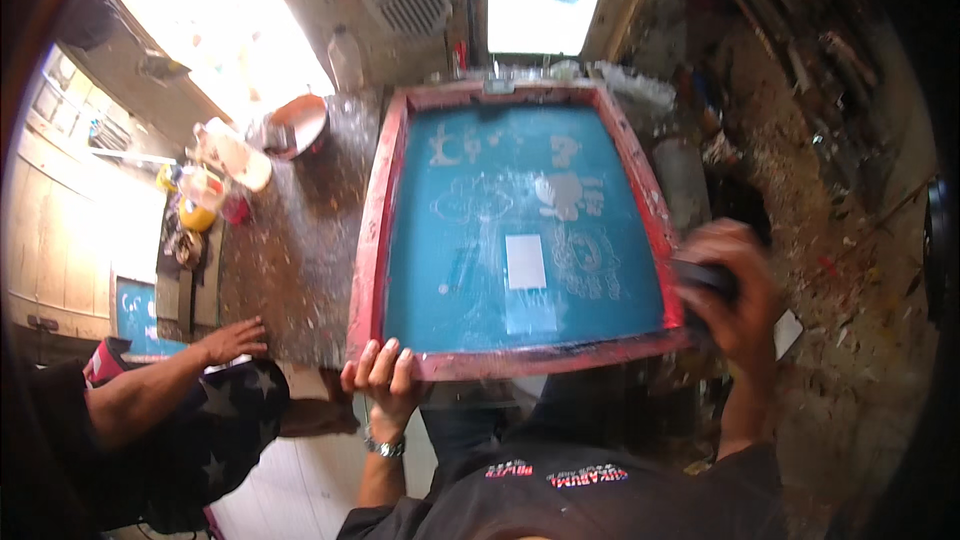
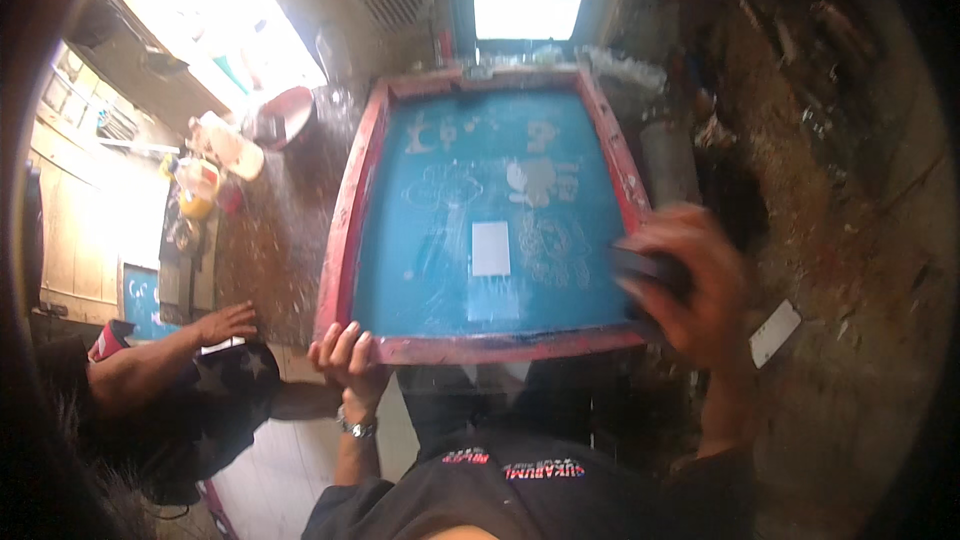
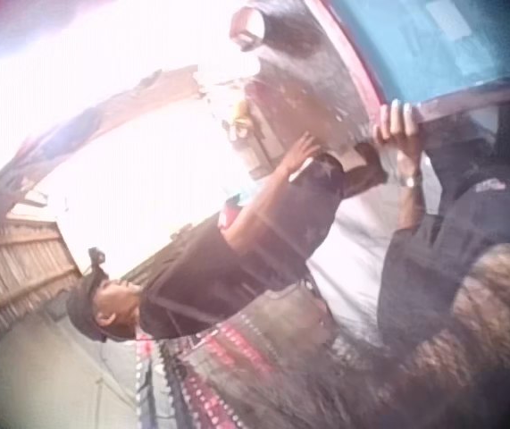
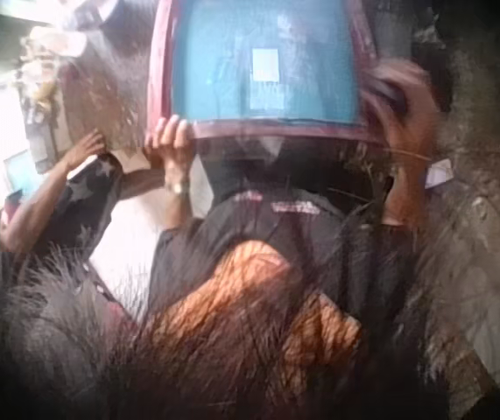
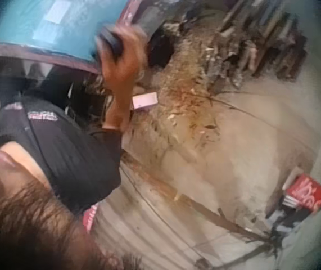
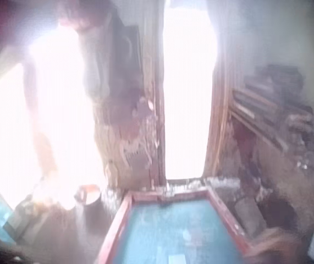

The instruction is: The person performs screen printing by placing pink cards under a mesh screen, applying white ink with a squeegee, and lifting the screen to reveal printed cards. The person then cleans the screen with a cloth and a cleaning solution.

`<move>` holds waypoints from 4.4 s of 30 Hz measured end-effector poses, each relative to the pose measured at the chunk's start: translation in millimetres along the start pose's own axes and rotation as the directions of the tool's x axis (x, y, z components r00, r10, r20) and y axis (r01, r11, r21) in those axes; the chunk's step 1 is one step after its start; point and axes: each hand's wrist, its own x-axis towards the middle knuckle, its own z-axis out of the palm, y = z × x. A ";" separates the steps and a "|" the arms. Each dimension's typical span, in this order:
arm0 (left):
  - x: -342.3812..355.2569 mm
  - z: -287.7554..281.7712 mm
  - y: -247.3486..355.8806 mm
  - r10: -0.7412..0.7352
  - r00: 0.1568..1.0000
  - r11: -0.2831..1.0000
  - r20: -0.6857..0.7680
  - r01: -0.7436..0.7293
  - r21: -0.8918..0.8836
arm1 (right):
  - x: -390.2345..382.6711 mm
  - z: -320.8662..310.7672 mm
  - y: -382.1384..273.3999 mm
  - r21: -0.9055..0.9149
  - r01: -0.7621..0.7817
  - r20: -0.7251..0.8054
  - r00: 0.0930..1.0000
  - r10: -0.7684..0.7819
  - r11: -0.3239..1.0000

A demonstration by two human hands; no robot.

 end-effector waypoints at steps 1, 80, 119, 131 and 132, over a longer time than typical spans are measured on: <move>-34.5 7.0 8.2 -0.064 0.995 0.998 0.079 0.064 0.012 | 11.2 31.1 9.0 0.180 -0.242 0.277 0.943 0.187 0.954; -110.3 38.4 34.1 -0.222 0.953 0.970 0.205 0.236 -0.049 | -160.0 2.2 505.4 -0.333 -0.827 -0.378 0.557 0.740 0.453; 400.9 36.3 -108.8 0.156 0.956 0.987 -0.247 -0.144 0.065 | 67.1 367.6 162.5 -0.377 -0.095 0.219 0.957 0.188 0.921; 396.3 34.8 -103.5 0.075 0.955 0.997 -0.287 -0.064 0.049 | 48.3 391.6 129.4 -0.316 0.124 0.301 0.953 -0.025 0.941; 395.5 35.2 -103.3 0.111 0.942 0.991 -0.315 -0.080 0.112 | 42.9 388.2 125.1 -0.212 0.187 0.321 0.940 -0.113 0.959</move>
